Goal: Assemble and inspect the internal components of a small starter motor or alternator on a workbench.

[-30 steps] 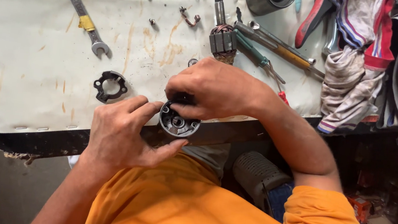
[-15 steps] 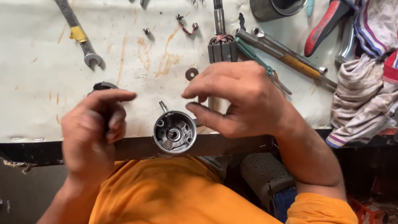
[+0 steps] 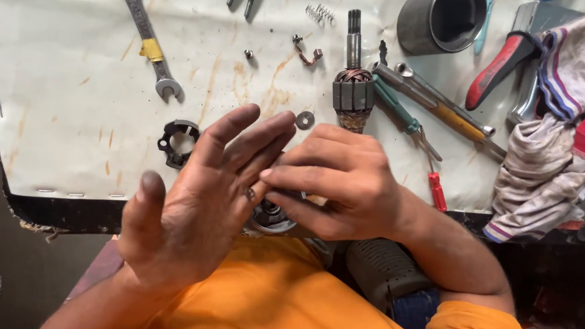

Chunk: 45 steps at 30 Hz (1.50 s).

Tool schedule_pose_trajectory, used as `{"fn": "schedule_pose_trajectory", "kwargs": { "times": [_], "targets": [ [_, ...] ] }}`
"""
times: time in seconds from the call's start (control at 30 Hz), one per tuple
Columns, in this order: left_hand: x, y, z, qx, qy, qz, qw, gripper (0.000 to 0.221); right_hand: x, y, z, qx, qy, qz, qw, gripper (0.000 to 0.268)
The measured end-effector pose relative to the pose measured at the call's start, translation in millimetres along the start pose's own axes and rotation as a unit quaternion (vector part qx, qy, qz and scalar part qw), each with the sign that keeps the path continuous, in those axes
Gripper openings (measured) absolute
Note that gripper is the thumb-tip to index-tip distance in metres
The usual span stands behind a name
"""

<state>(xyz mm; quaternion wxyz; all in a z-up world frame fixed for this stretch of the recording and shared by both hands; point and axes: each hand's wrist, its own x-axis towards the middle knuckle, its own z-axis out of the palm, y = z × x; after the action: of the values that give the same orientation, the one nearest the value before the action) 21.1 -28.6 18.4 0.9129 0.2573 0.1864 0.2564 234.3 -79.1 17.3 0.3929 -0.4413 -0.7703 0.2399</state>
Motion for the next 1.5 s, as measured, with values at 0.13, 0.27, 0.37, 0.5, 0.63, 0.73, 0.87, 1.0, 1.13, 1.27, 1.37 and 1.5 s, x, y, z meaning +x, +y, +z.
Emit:
{"fn": "schedule_pose_trajectory", "kwargs": {
  "times": [0.13, 0.27, 0.37, 0.5, 0.63, 0.73, 0.87, 1.0, 1.13, 1.27, 1.37, 1.5],
  "targets": [
    [3, -4, 4, 0.032, -0.016, 0.028, 0.999, 0.115, 2, 1, 4, -0.018, -0.036, -0.017, 0.999, 0.024],
    [3, -10, 2, 0.065, -0.018, 0.053, 0.996, 0.106, 0, 3, 5, -0.067, -0.041, -0.079, 0.994, 0.022],
    [-1, -5, -4, 0.356, 0.022, 0.129, 0.925, 0.08, -6, 4, -1, -0.077, -0.003, -0.079, 0.994, 0.021],
    [5, 7, -2, 0.757, 0.086, 0.08, 0.643, 0.039, -15, 3, -14, -0.059, 0.127, 0.014, 0.99, 0.013],
    [12, 7, 8, 0.766, 0.066, 0.049, 0.638, 0.033, -22, 9, -18, 0.008, 0.172, 0.072, 0.982, 0.011],
    [22, 9, 20, 0.793, 0.08, -0.01, 0.603, 0.034, -23, 10, -19, 0.035, 0.182, 0.076, 0.98, 0.011],
    [30, 2, 17, 0.817, 0.032, -0.066, 0.573, 0.022, -24, 9, -23, 0.026, 0.17, 0.085, 0.981, 0.012],
    [29, 0, 15, 0.796, 0.026, 0.004, 0.604, 0.012, -24, 10, -27, 0.029, 0.165, 0.091, 0.982, 0.011],
    [8, -5, 23, 0.82, 0.03, 0.082, 0.566, 0.01, -26, 11, -29, 0.037, 0.176, 0.09, 0.98, 0.011],
    [-18, -5, 19, 0.819, -0.006, 0.305, 0.486, 0.015, -23, 9, -27, 0.079, 0.149, 0.093, 0.981, 0.011],
    [-29, 1, 9, 0.806, -0.042, 0.369, 0.461, 0.013, -20, 5, -21, 0.142, 0.094, 0.091, 0.981, 0.01],
    [-40, -2, -5, 0.768, -0.048, 0.427, 0.475, 0.011, -14, -6, -8, 0.227, 0.024, 0.064, 0.971, 0.014]
  ]
}}
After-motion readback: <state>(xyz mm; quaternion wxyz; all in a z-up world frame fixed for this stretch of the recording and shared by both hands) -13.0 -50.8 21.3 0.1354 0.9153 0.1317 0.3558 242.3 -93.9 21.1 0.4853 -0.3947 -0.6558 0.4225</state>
